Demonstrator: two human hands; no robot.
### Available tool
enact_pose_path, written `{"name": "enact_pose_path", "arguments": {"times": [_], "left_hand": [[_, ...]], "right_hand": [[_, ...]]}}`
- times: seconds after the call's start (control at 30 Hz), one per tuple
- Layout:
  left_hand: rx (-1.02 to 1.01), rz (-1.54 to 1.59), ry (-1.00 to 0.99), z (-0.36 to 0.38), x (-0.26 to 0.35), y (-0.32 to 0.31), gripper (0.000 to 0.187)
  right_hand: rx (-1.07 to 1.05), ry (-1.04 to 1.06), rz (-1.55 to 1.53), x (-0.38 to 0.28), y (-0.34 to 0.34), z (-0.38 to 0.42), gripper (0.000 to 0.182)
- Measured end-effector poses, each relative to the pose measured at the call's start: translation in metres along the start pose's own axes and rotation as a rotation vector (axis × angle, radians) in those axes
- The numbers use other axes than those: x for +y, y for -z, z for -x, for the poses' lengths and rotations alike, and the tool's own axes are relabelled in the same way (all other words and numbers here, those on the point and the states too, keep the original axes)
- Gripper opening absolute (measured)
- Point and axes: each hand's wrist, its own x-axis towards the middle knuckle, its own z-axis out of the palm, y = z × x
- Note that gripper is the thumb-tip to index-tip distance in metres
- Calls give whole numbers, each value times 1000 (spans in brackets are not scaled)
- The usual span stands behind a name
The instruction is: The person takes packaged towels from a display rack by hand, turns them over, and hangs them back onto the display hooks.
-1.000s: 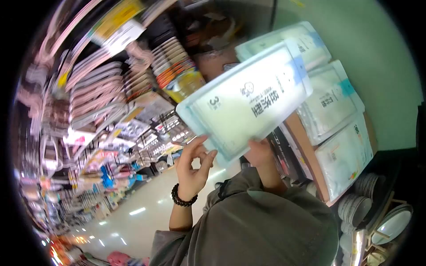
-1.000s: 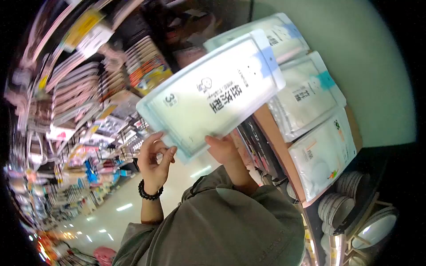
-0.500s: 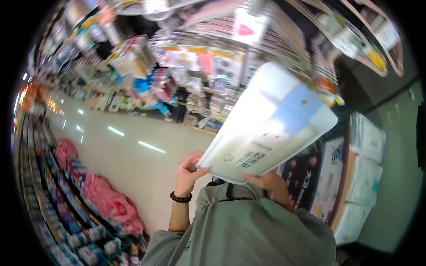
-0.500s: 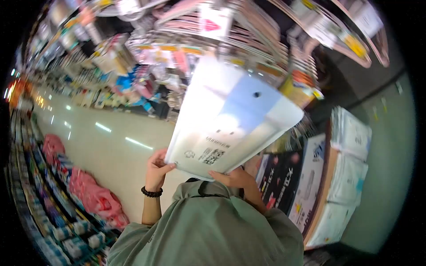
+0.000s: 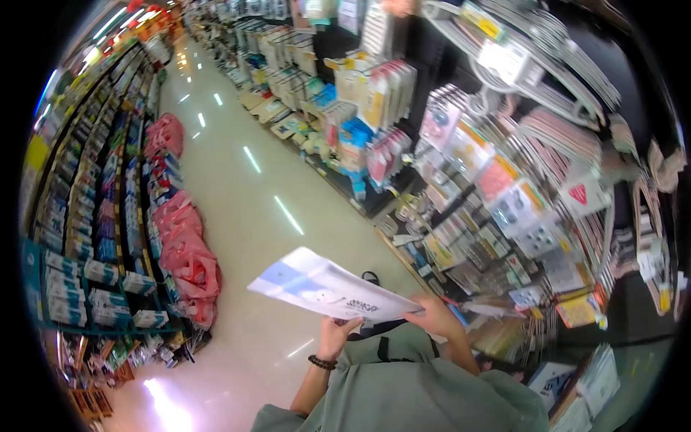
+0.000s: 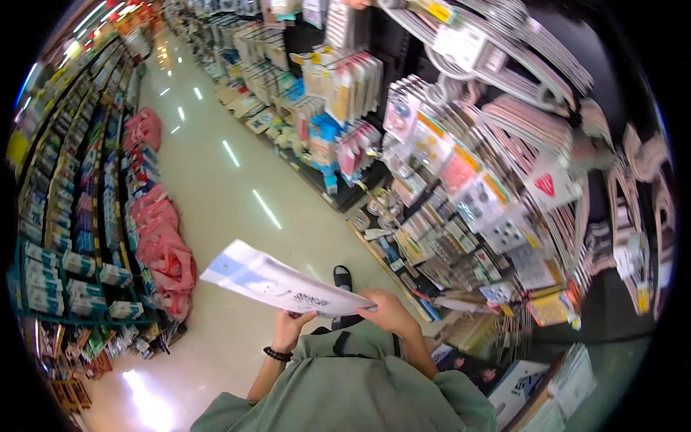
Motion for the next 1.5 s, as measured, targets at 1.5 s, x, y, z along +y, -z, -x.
{"name": "enact_pose_path", "arguments": {"times": [1.5], "left_hand": [[235, -252, -60, -430, 208, 262, 35]], "right_hand": [[-442, -284, -480, -19, -98, -594, 36]]}}
